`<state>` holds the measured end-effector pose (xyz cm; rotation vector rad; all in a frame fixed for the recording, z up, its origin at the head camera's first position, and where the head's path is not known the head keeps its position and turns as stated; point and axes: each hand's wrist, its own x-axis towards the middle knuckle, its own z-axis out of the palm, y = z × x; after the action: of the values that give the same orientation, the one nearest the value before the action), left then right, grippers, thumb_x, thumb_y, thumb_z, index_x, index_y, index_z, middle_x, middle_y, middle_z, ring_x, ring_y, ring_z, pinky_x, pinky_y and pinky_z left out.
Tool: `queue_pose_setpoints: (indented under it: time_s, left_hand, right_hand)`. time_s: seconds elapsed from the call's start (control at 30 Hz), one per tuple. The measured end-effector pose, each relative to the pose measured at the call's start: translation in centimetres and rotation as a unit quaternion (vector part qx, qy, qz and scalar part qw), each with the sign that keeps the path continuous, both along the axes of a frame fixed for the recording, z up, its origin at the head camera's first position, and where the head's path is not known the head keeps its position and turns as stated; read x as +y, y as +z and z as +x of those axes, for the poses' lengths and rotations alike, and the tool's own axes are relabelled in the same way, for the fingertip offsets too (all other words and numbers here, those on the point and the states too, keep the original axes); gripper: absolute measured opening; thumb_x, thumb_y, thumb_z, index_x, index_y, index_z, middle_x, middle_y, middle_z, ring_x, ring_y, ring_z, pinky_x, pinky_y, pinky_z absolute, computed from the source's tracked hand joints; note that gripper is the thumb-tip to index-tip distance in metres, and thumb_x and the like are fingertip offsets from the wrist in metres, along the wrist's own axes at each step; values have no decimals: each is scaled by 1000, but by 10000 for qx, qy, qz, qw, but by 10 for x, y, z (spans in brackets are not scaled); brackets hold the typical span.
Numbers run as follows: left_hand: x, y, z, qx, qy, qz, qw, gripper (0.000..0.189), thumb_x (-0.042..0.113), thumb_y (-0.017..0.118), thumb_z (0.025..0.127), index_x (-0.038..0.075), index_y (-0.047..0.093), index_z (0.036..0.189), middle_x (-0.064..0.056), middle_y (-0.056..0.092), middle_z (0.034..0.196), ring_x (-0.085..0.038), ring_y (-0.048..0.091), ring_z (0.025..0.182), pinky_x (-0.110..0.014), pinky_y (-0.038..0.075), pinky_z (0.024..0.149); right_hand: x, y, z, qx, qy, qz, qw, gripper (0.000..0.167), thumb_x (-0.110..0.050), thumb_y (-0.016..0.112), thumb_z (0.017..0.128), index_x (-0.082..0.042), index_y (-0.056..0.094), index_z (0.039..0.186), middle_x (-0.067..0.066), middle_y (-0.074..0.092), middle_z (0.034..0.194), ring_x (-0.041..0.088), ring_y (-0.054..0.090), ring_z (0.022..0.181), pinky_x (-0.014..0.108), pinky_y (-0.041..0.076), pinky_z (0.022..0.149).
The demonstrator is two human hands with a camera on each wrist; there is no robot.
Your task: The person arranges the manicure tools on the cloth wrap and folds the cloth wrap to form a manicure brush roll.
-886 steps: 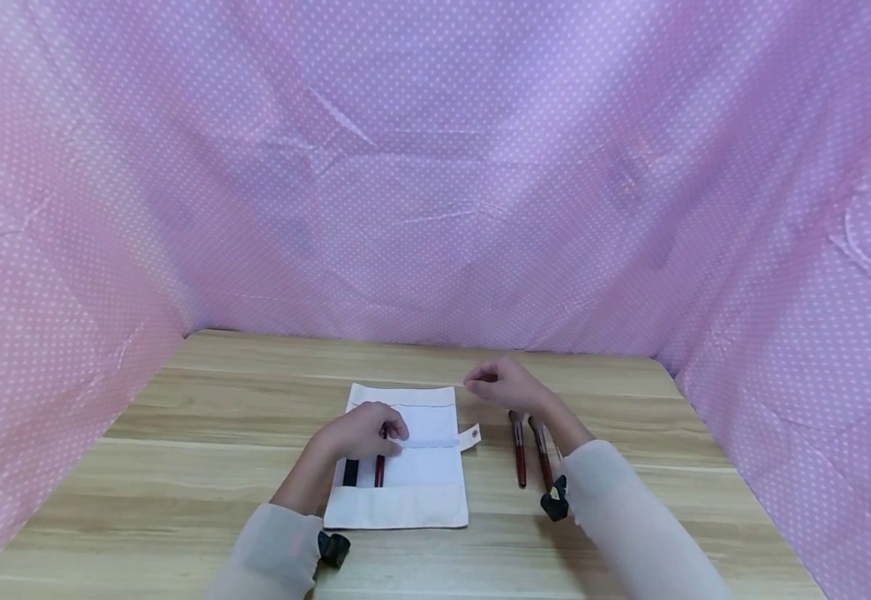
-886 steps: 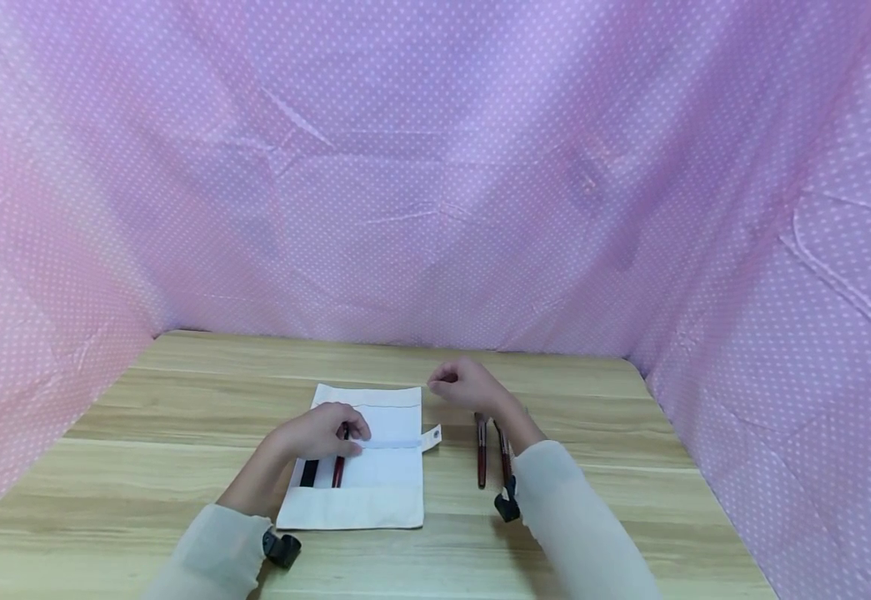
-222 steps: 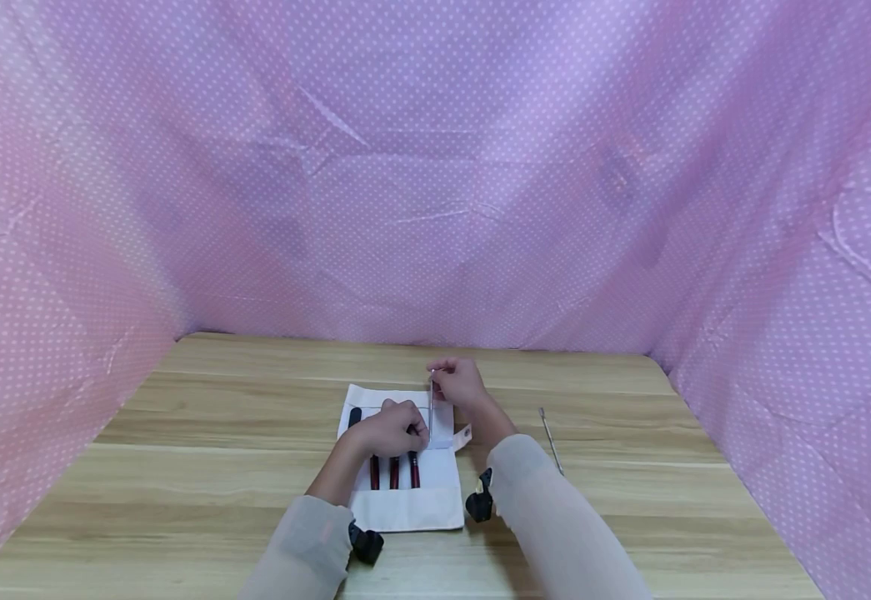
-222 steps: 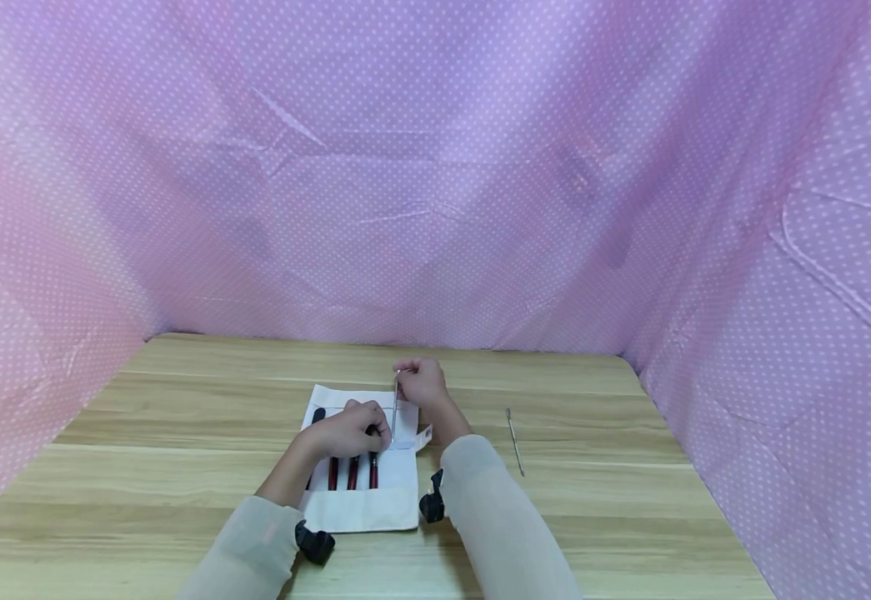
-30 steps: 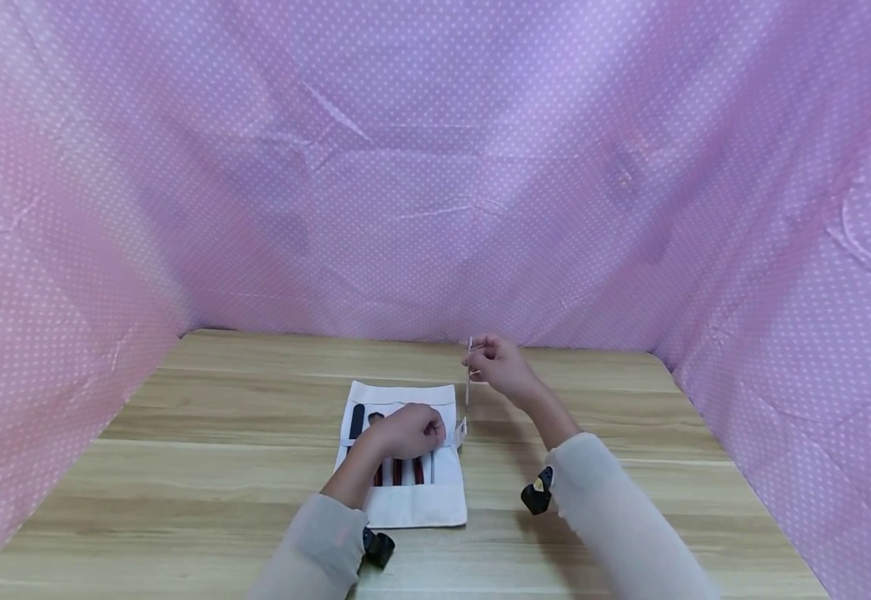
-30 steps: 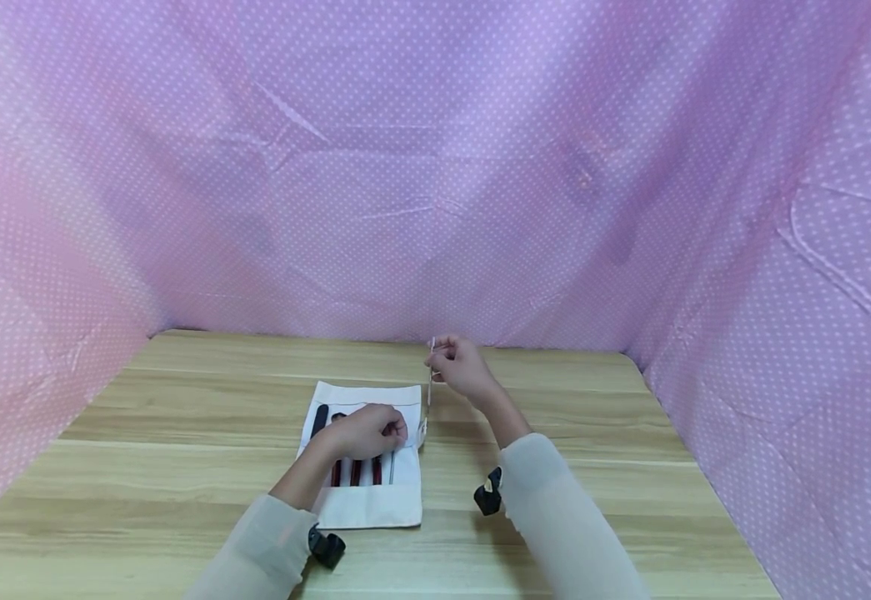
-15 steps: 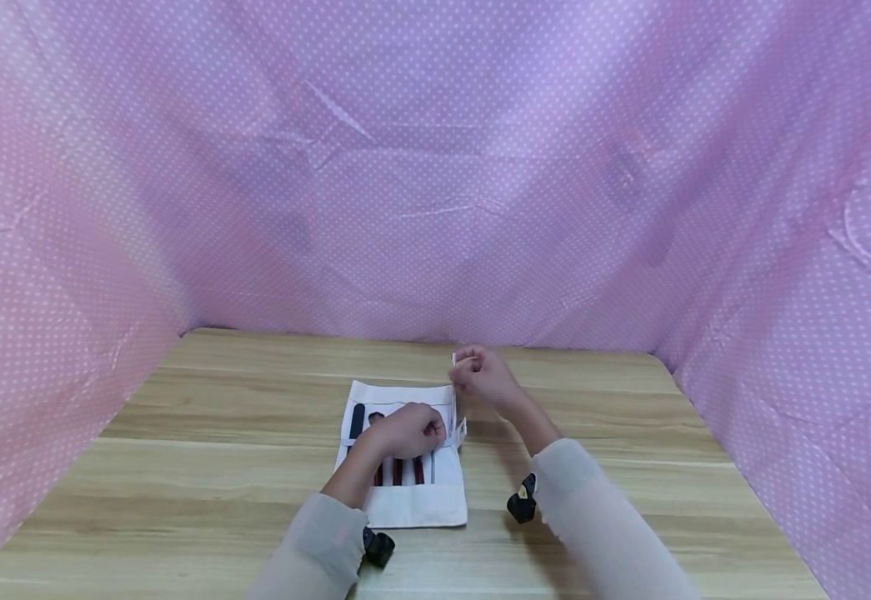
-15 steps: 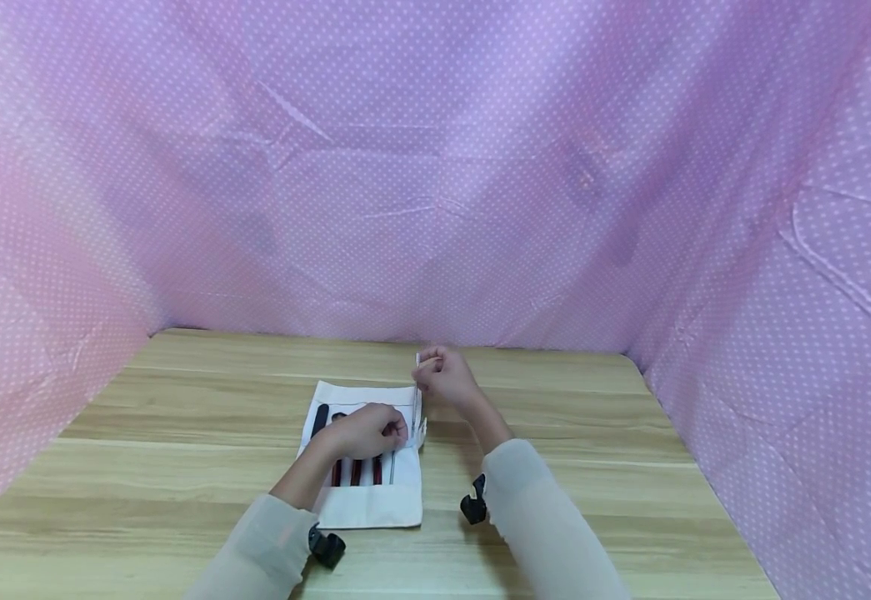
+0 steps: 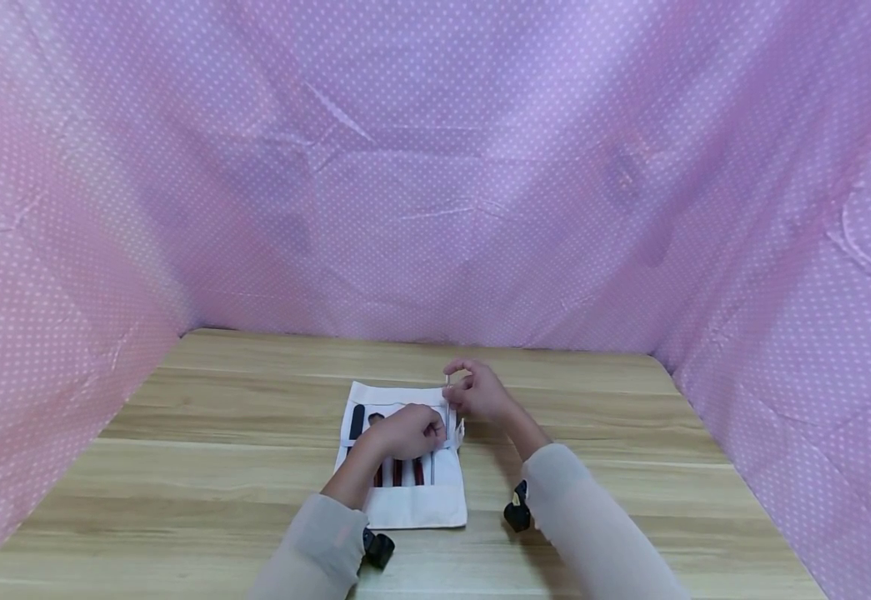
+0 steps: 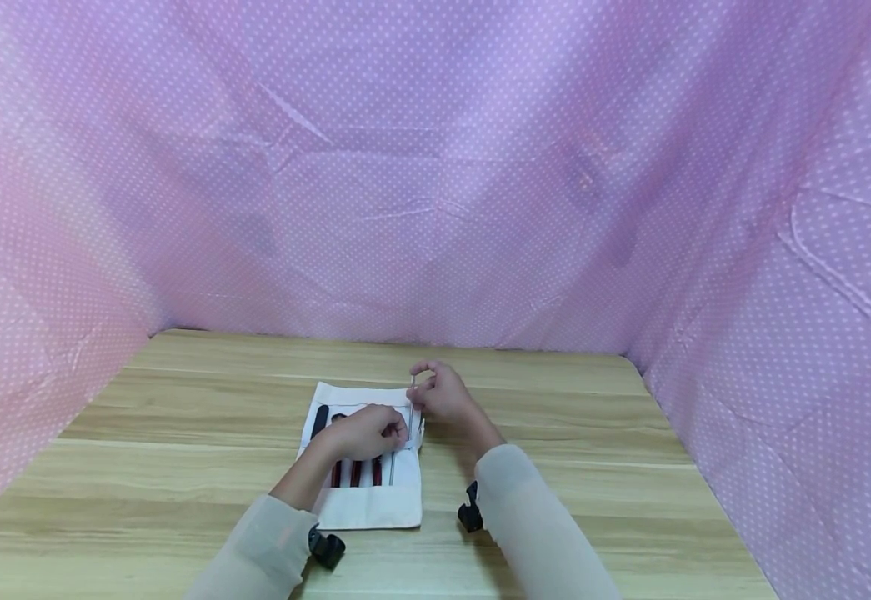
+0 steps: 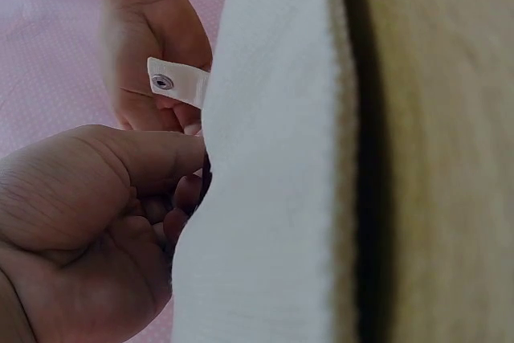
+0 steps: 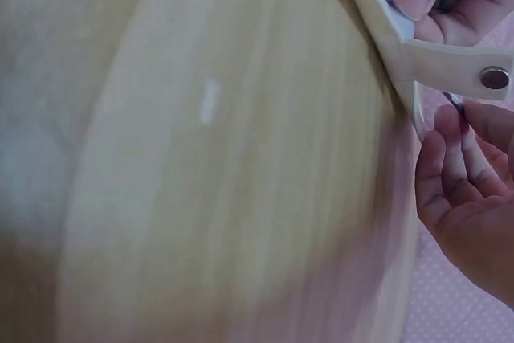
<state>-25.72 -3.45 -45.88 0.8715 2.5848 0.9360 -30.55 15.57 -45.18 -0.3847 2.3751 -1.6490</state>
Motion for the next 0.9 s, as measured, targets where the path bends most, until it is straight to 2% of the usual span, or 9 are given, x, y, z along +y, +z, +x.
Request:
queue_pose_setpoints:
  time_s: [0.1,0.4,0.53,0.73,0.9]
  left_hand:
    - [0,-1,-1,6,-35,20,10000,21,-3,56,93,11,69,84,5,61,80,-10,53,72,-29,45,71]
    - [-1,-2,-7,73,-136,66,9999,22,-5,54,91,10,68,84,5,60,79,-9,53,72,-29,45,71]
    - [-2,-2,-8,86,-190,104,9997,22,-6,54,91,10,67,83,6,59,78,-9,53,70,-28,45,70]
    - [-3,-1,-8,1,-163,101,9998,21,-5,54,91,10,67,83,6,58,78,-8,52,70,-27,45,70]
    - [-3,0,-8,15,-155,77,9998,21,-5,55,91,10,67,83,6,58,78,-9,53,71,-27,45,71]
  right_hand:
    - [0,-2,0,3,116,139,9998,34,6,60,97,2,55,130,9,71,83,18,66,71,30,55,66]
    - [0,-8,-3,10,212,138,9997,33,14,54,93,6,59,125,15,73,91,15,66,76,29,56,71]
    - [0,-9,-4,24,187,153,9997,28,13,56,92,8,61,120,13,73,89,13,64,75,26,54,69]
    - [-1,-9,-4,74,92,328,9994,12,3,61,97,7,66,107,5,66,78,12,61,69,24,51,64]
    - [0,-9,-3,216,129,622,9977,10,1,64,97,7,72,100,4,68,79,11,62,70,24,51,66]
